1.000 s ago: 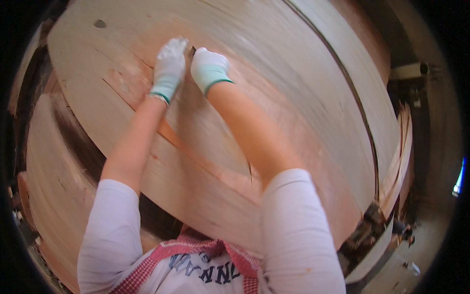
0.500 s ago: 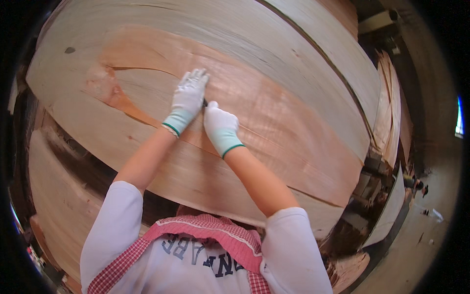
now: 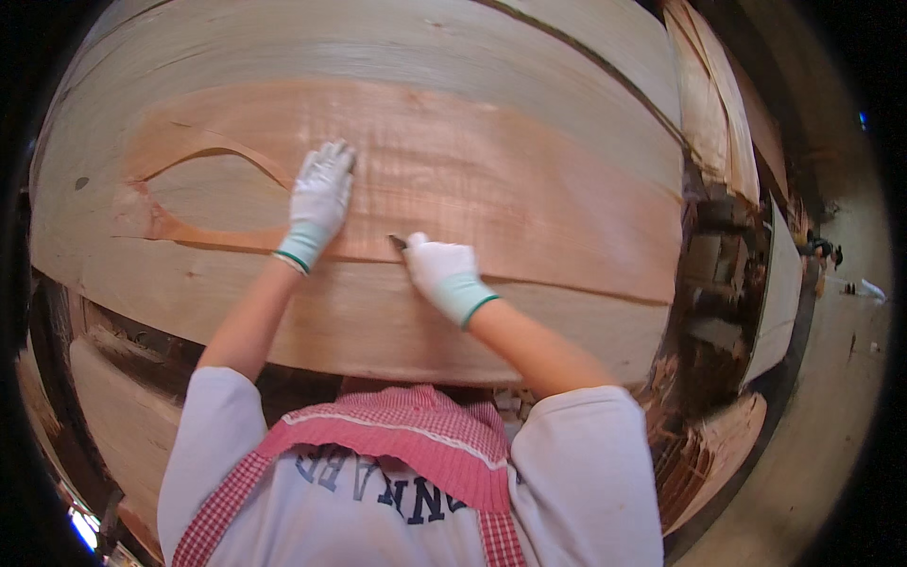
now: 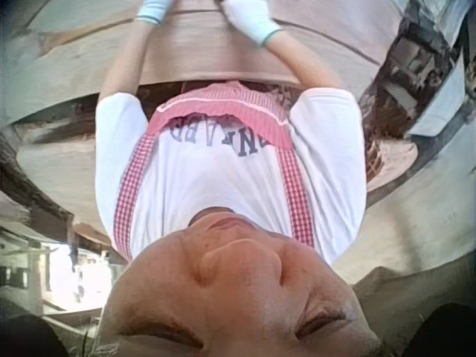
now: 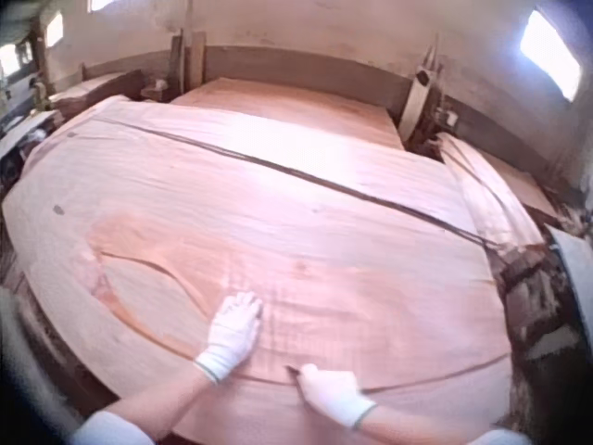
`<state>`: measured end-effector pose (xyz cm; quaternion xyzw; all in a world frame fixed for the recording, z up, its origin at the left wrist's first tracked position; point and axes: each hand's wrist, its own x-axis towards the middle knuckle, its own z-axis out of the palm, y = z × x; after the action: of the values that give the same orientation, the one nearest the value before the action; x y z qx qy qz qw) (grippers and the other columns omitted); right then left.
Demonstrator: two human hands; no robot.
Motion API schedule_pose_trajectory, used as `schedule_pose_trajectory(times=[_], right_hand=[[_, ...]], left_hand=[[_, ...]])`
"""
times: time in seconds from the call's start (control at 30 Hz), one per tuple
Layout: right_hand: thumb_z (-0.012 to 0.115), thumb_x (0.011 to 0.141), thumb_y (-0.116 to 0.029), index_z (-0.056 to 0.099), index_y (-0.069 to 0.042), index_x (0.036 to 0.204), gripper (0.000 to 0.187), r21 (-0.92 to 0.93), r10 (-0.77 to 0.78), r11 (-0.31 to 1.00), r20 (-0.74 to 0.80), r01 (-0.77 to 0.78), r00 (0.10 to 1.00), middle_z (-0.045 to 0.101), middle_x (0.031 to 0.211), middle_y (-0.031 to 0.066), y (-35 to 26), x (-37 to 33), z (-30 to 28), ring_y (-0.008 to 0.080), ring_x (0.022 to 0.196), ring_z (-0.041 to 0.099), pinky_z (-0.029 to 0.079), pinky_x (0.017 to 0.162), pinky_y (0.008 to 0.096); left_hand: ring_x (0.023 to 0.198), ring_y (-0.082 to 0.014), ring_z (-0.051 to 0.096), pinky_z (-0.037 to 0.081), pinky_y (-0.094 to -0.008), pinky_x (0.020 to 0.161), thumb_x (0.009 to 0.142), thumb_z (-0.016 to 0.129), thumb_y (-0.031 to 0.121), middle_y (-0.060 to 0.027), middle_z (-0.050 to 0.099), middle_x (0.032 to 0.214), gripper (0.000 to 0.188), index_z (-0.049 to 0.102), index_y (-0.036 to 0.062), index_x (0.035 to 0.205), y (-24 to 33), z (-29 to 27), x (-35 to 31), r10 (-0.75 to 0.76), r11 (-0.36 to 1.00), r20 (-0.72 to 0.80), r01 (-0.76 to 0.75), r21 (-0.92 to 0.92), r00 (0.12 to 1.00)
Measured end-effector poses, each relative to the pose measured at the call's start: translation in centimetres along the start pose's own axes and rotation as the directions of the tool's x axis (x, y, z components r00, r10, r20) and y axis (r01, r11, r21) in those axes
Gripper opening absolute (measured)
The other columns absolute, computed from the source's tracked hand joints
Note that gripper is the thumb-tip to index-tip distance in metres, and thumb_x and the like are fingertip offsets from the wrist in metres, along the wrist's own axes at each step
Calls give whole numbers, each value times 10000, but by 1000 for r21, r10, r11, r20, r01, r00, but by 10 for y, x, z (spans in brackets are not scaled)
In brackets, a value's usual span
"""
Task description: The person uses a small hand knife to cut and trim sheets of wood veneer, removing damaged sections and striping pieces to size while wearing white gloves and a red apron.
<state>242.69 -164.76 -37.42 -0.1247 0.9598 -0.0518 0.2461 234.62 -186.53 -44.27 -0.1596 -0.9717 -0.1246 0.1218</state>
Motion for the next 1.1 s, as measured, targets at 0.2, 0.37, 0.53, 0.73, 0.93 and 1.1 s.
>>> schedule_pose_trajectory(times=[0.2,0.37,0.53,0.73,0.93,1.1], right_hand=[[492,949,-289,551,-89,953,208,25,-29,999,-109,32,994,690,741,140,61,-33,19,344,678,684,518,593,484],[497,944,-288,567,-93,928,208,-35,-72,997,-25,71,997,692,738,142,146,-72,16,346,666,687,525,590,471],[467,956,-239,553,-80,1023,193,-57,7,998,150,2,989,719,861,129,241,-126,1,311,755,709,516,629,462],[564,880,-147,614,-98,998,137,-30,81,996,93,-79,992,723,852,117,230,-113,23,306,776,719,521,651,429],[536,889,-175,627,-105,979,146,30,-31,999,68,29,997,716,858,129,371,-174,-1,321,790,712,540,649,450],[542,922,-293,607,-142,927,165,-81,201,978,84,-194,976,679,782,129,595,-274,10,334,694,670,516,580,454]], left_hand=[[1329,-268,445,284,-414,1145,908,552,162,-112,494,1421,436,512,87,1336,117,3,12,141,978,-43,-146,-152,989],[1330,-303,432,291,-421,1145,902,539,114,-129,488,1416,419,515,71,1319,142,21,11,190,979,100,-181,-91,977],[1328,-282,439,283,-414,1155,896,526,70,-103,522,1388,375,546,96,1269,207,33,17,121,988,-20,-122,-90,993],[1342,-268,427,275,-416,1154,899,568,184,-109,483,1427,449,514,82,1334,330,66,50,249,964,63,-241,-113,966],[1350,-281,411,280,-420,1151,899,569,125,-116,463,1440,477,477,83,1364,333,59,45,262,965,133,-256,-59,956],[1353,-286,406,280,-422,1150,894,573,107,-114,456,1446,503,457,88,1383,341,60,52,250,968,162,-246,-44,955]])
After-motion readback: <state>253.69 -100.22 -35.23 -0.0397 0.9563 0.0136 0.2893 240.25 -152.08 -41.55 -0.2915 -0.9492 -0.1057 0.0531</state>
